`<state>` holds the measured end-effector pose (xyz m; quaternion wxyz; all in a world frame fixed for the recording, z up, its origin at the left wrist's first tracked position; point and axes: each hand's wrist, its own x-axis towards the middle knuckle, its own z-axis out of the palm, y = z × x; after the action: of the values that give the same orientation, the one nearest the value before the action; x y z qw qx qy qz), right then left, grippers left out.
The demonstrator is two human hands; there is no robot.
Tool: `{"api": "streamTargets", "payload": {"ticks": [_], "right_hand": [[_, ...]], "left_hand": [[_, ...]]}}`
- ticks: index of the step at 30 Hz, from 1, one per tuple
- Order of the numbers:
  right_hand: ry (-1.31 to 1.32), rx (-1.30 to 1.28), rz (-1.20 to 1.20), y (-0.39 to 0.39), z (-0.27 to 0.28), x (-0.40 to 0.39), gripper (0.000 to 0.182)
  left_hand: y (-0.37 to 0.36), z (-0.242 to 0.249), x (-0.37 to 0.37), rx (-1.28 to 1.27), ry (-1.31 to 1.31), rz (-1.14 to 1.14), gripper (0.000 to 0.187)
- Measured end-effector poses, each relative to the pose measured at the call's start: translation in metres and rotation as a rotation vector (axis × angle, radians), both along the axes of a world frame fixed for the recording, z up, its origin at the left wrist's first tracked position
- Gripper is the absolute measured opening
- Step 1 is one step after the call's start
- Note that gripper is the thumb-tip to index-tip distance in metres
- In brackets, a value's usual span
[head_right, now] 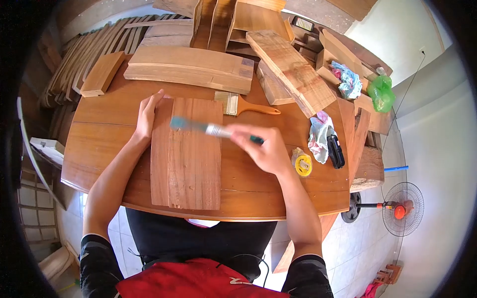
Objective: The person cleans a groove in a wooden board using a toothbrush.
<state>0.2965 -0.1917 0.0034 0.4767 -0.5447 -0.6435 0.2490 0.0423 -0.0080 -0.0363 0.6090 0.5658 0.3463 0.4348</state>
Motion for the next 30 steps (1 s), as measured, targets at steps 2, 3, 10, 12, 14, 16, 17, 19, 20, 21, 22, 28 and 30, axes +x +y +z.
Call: {"api": "streamTargets", "payload": {"ticks": [2, 3, 10, 12, 14, 16, 17, 19, 20, 21, 22, 28, 30], "right_hand": [[-0.064, -0.04, -0.144, 0.0, 0.006, -0.003, 0.023], [-0.094, 0.055, -0.118, 0.004, -0.001, -0.008, 0.022], [-0.213, 0.085, -0.252, 0.011, -0.001, -0.016, 0.024], [-0.185, 0.144, -0.098, 0.009, -0.001, -0.018, 0.024], [-0.181, 0.1, -0.112, 0.008, 0.002, -0.013, 0.024], [-0.124, 0.092, -0.2, 0.009, 0.005, -0.01, 0.024], [-0.159, 0.0, -0.122, 0.004, 0.011, -0.006, 0.023], [-0.203, -0.004, 0.059, 0.001, 0.014, -0.001, 0.023], [-0.221, -0.006, 0.15, 0.001, 0.013, -0.001, 0.023], [-0.171, 0.067, 0.021, 0.001, 0.009, -0.004, 0.022], [-0.134, 0.007, -0.128, 0.001, 0.013, -0.008, 0.022], [-0.143, -0.093, 0.169, -0.004, 0.019, -0.005, 0.022], [-0.081, -0.052, -0.019, -0.004, 0.01, -0.005, 0.021]], "left_hand": [[0.0, 0.002, 0.002, 0.014, 0.009, -0.005, 0.043], [0.0, 0.002, 0.001, 0.014, 0.014, -0.006, 0.043], [-0.002, 0.002, 0.003, -0.017, 0.018, 0.004, 0.042], [0.001, -0.003, 0.003, 0.046, 0.009, -0.001, 0.043], [0.002, -0.005, 0.001, 0.068, 0.012, -0.017, 0.043], [-0.003, 0.001, 0.003, 0.047, 0.008, -0.032, 0.043], [-0.003, 0.0, 0.003, 0.049, 0.012, -0.025, 0.043], [-0.001, -0.002, 0.003, 0.058, 0.021, -0.01, 0.043], [0.002, -0.003, 0.003, 0.058, 0.021, -0.002, 0.043], [0.003, -0.006, 0.003, 0.054, 0.024, 0.007, 0.043], [0.003, -0.007, 0.003, 0.045, 0.025, 0.016, 0.043], [-0.002, -0.005, 0.006, 0.049, -0.014, 0.036, 0.042], [0.007, -0.009, -0.002, 0.027, 0.033, -0.061, 0.043]]}}
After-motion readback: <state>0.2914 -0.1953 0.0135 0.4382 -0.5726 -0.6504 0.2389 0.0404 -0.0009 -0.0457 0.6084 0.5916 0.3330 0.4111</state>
